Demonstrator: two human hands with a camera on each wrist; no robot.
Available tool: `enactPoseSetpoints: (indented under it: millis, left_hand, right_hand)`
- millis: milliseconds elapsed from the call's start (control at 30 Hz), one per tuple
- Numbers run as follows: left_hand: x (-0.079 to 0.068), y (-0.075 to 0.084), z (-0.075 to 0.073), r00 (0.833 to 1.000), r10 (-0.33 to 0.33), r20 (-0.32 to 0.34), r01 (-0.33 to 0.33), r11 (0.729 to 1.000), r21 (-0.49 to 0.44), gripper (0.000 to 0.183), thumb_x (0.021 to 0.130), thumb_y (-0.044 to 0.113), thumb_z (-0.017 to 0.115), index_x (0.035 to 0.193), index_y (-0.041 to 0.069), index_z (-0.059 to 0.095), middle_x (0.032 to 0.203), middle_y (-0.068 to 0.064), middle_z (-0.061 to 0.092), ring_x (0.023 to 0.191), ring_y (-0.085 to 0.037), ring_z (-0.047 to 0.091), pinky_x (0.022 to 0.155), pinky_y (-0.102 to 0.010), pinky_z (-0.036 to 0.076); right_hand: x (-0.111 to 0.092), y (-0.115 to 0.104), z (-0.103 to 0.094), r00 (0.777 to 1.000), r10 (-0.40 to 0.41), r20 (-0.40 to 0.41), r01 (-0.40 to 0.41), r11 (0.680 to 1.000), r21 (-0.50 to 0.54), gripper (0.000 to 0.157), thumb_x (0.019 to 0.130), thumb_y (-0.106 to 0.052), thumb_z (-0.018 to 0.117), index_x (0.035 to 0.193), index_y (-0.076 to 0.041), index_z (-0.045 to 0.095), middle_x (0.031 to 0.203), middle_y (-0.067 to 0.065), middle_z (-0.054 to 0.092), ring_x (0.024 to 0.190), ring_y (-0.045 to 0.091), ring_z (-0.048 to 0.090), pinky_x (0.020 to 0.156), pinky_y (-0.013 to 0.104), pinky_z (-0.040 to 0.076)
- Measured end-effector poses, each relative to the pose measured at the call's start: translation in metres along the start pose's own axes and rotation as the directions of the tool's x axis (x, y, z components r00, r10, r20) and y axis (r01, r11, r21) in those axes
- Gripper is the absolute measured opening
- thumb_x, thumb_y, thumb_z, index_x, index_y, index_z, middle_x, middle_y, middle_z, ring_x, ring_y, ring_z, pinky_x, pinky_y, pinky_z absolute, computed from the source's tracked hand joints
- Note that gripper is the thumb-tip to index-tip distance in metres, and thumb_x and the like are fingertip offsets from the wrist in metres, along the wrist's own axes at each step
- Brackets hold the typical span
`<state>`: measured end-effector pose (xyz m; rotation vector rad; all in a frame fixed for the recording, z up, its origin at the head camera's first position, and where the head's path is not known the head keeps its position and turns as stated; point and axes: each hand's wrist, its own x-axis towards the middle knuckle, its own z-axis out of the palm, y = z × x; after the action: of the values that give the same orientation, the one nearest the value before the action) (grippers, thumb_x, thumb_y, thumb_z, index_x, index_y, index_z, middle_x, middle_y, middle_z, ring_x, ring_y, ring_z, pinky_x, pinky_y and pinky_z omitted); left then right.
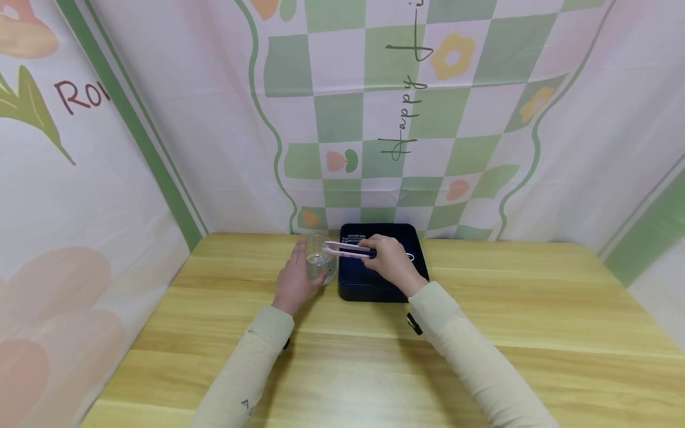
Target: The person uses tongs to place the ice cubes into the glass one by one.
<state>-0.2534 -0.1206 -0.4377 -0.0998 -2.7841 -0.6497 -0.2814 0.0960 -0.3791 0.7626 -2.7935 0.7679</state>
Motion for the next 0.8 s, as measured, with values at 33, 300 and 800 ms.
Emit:
enactPoseSetpoints:
  millis: [33,300,800]
  left_hand:
    - [0.0002,-0.0002,0.0001,1.0,0.0,0.0,0.0,1.0,0.0,0.093,0.08,0.035,0.075,0.147,-0.003,0.024,0.149,-0.021,0.038,0.109,-0.039,0.061,0.091,-0.048,0.056]
    - [0.0006,-0.0012,0.0011,1.0,-0.007,0.003,0.007,1.0,-0.01,0.094,0.079,0.034,0.076,0.148,-0.002,0.023,0.148,-0.021,0.039,0.109,-0.039,0.061,0.091,-0.048,0.056]
    - [0.001,-0.0012,0.0016,1.0,-0.008,0.0,0.008,1.0,-0.019,0.094,0.078,0.033,0.078,0.147,-0.001,0.024,0.146,-0.02,0.041,0.108,-0.038,0.062,0.09,-0.048,0.057]
  right_hand:
    - [0.0003,-0.0002,-0.0001,1.0,-0.001,0.0,0.001,1.0,-0.001,0.033,0.083,-0.011,0.071,0.115,-0.003,0.068,0.11,0.013,0.068,0.09,0.026,0.065,0.076,0.038,0.058]
    - [0.0004,-0.0018,-0.0005,1.0,0.0,0.005,0.0,1.0,-0.009,0.033,0.083,-0.011,0.072,0.115,-0.004,0.068,0.109,0.013,0.068,0.091,0.026,0.065,0.077,0.039,0.058]
    - [0.0022,-0.0016,-0.0026,1.0,-0.012,-0.014,0.011,0.999,-0.03,0.034,0.081,-0.011,0.073,0.114,-0.004,0.069,0.109,0.013,0.068,0.093,0.027,0.065,0.08,0.04,0.058]
